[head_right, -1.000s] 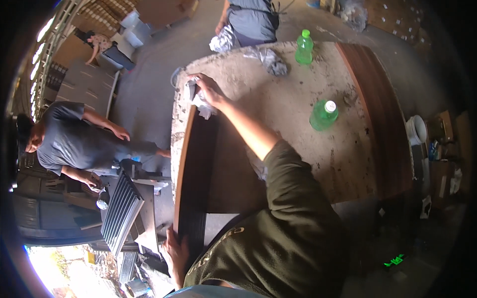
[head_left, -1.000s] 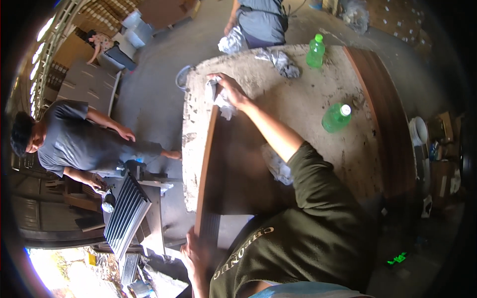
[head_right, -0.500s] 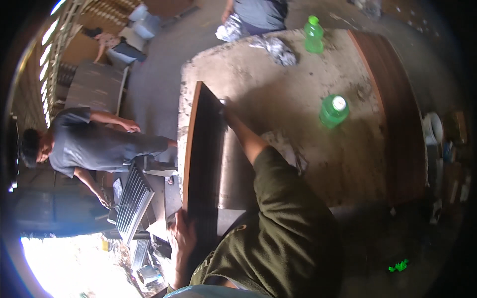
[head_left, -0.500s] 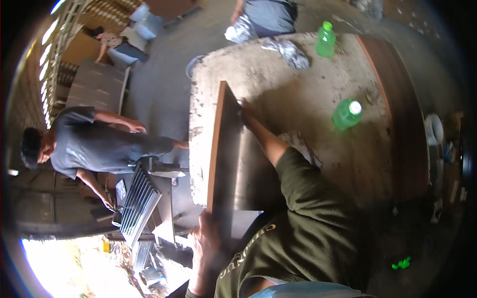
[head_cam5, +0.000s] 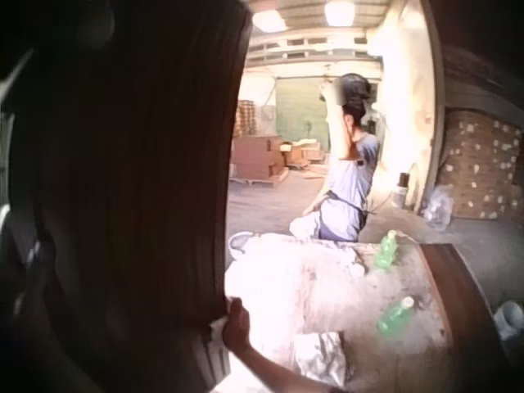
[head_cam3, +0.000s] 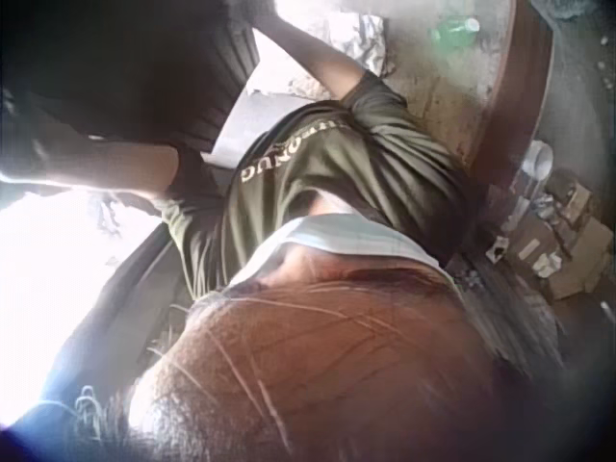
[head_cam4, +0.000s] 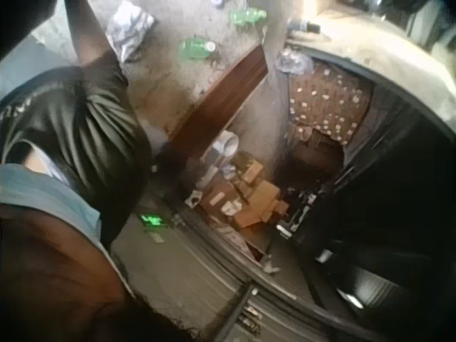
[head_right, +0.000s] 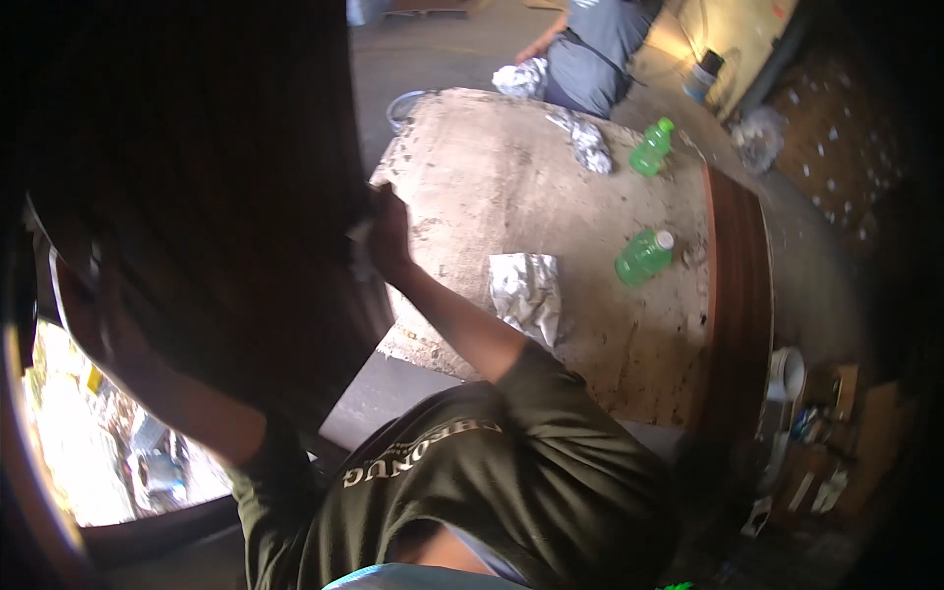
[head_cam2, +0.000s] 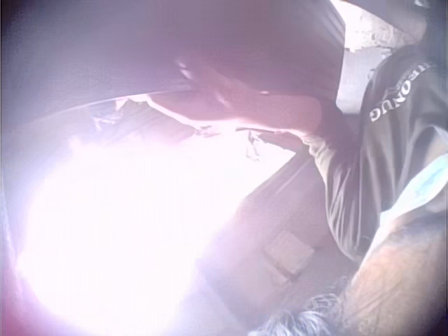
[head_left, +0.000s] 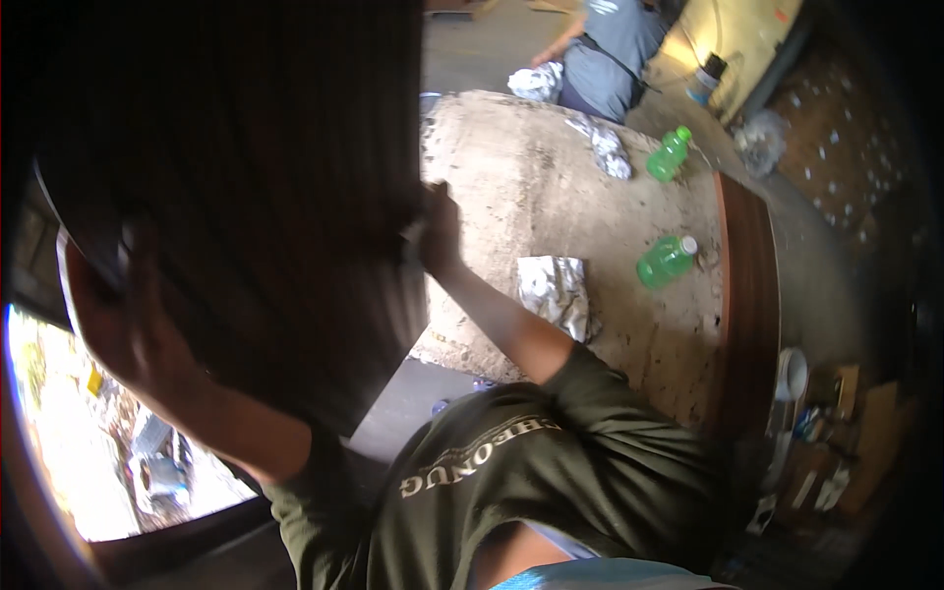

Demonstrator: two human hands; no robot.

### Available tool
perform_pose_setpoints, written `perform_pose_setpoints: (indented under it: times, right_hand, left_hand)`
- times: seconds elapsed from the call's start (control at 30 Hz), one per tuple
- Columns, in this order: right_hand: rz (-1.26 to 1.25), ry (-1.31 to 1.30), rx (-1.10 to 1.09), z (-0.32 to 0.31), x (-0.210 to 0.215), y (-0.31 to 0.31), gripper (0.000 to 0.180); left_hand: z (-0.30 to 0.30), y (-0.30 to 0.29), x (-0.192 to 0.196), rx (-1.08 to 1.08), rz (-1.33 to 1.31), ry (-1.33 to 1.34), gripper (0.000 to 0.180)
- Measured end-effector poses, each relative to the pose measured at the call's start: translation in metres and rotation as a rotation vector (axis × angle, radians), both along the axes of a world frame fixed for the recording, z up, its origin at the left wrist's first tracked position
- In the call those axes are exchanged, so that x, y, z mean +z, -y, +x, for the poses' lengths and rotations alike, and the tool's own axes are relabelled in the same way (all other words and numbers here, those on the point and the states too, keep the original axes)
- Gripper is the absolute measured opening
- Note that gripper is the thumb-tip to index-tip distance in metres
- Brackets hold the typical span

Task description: The person wipes a wooden panel with a white cloth, turning the panel over and wiping both sides before lifting it and setting it aside to fold the cloth.

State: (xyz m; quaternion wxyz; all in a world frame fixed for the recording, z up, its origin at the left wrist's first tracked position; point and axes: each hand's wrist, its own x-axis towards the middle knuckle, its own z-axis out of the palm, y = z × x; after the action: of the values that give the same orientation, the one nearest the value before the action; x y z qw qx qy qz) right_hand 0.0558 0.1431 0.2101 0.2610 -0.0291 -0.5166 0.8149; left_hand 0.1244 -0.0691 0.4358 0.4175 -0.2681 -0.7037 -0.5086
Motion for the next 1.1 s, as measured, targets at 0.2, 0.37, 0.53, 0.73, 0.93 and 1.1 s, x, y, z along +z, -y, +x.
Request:
perform_pose_setpoints:
  times: [0.2, 0.37, 0.53, 0.73, 0.93, 1.1]
  right_hand:
    - [0.640, 0.009, -0.338, -0.009, -0.026, -0.146, 0.032]
    - [1.028, -0.361, -0.839, 0.014, 0.084, -0.178, 0.037]
    - [1.585, -0.576, -0.537, 0.039, 0.107, -0.183, 0.020]
    - [1.690, -0.596, -0.277, 0.020, 0.041, -0.171, 0.029]
    - [1.633, -0.615, -0.356, 0.021, 0.003, -0.186, 0.035]
    - [1.634, -0.598, -0.402, 0.034, 0.002, -0.186, 0.038]
  left_hand:
    - [-0.003, -0.020, -0.019, -0.146, 0.484, -0.077, 0.043]
    - [-0.014, 0.035, -0.063, -0.419, 1.262, 0.074, 0.040]
    - [-0.024, 0.147, -0.299, -0.399, 1.340, 0.084, 0.032]
    - [0.047, 0.098, -0.416, 0.891, -0.361, 0.700, 0.042]
    - [0.116, 0.074, -0.387, -0.160, 0.702, 1.518, 0.047]
    - [0.088, 0.014, -0.187, 0.227, -0.684, 0.374, 0.050]
